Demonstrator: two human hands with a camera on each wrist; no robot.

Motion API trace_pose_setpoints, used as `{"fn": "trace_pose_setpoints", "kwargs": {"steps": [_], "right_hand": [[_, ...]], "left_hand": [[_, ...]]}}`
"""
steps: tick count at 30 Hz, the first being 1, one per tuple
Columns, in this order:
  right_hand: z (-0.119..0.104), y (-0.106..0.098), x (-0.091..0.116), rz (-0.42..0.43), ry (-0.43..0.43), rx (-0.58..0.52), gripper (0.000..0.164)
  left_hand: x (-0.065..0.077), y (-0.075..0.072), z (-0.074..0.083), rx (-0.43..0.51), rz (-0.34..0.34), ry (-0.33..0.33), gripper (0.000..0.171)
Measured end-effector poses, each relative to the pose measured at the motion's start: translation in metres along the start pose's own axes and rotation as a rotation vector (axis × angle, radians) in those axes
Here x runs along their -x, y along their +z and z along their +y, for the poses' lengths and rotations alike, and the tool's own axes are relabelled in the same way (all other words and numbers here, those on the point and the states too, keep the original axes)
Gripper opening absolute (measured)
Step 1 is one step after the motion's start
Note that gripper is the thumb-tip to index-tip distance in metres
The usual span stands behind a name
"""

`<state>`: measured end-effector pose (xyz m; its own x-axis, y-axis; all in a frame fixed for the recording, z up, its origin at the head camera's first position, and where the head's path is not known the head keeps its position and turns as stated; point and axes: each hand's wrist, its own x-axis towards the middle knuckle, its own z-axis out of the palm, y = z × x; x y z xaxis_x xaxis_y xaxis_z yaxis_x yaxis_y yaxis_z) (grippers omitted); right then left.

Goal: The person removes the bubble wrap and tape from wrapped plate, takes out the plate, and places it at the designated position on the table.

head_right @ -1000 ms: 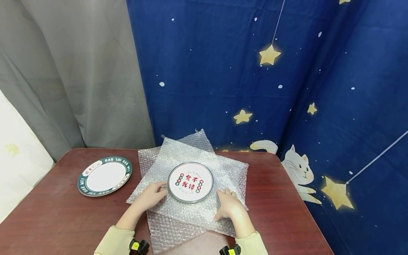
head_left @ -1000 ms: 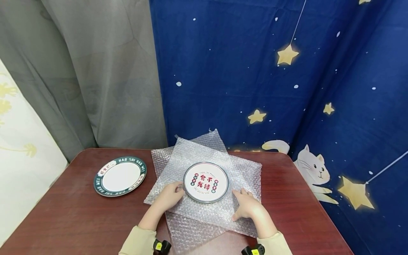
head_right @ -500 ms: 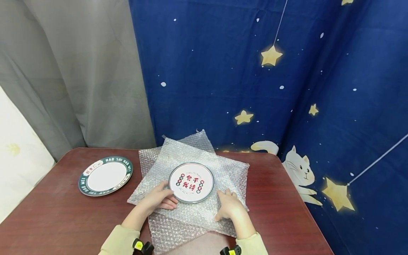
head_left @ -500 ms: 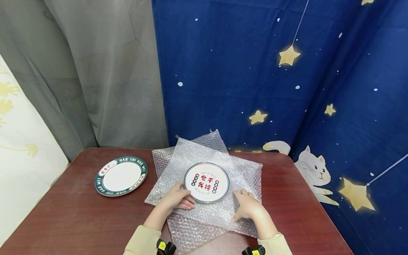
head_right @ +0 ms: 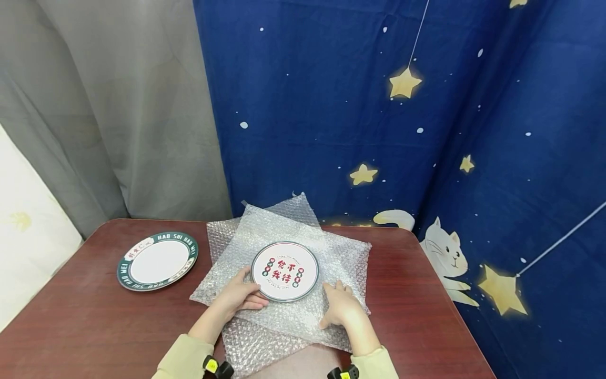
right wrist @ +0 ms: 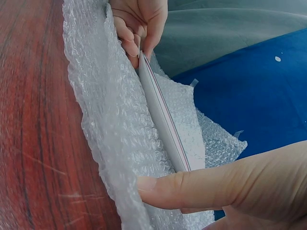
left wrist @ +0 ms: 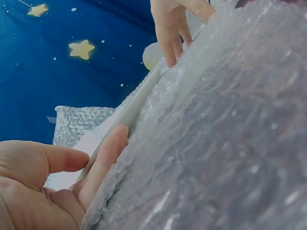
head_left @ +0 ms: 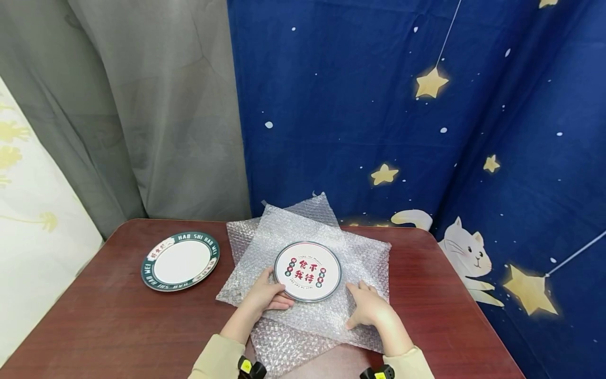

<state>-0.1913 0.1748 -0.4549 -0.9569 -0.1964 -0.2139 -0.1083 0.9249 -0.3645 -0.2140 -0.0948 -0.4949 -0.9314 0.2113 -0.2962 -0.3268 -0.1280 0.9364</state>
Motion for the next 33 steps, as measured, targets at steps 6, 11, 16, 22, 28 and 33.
{"fn": "trace_pose_setpoints", "kwargs": {"steps": [6, 11, 16, 22, 28, 33], "right_hand": [[0.0043, 0.0025, -0.0003, 0.002, 0.002, -0.001, 0.096], [0.0059, 0.0029, 0.0003, 0.000, -0.002, -0.004, 0.095], [0.0053, 0.0019, -0.0001, -0.002, -0.006, 0.007, 0.095], [0.0043, 0.0008, -0.0001, -0.001, -0.008, 0.010, 0.095], [0.0033, 0.0001, -0.0003, -0.002, -0.007, 0.003, 0.095], [0.0034, 0.0002, -0.0003, -0.002, -0.010, 0.002, 0.096]], "left_hand": [[-0.0024, 0.0024, -0.0036, 0.004, 0.024, 0.002, 0.077], [-0.0029, 0.0021, -0.0046, 0.039, 0.026, -0.004, 0.076], [-0.0027, -0.0003, -0.0035, 0.081, 0.008, -0.004, 0.074], [-0.0011, -0.0022, 0.0004, 0.101, 0.010, -0.005, 0.076], [-0.0003, -0.0048, 0.0018, 0.094, 0.010, -0.015, 0.077], [0.0010, -0.0068, 0.0044, 0.098, 0.008, -0.018, 0.079]]}}
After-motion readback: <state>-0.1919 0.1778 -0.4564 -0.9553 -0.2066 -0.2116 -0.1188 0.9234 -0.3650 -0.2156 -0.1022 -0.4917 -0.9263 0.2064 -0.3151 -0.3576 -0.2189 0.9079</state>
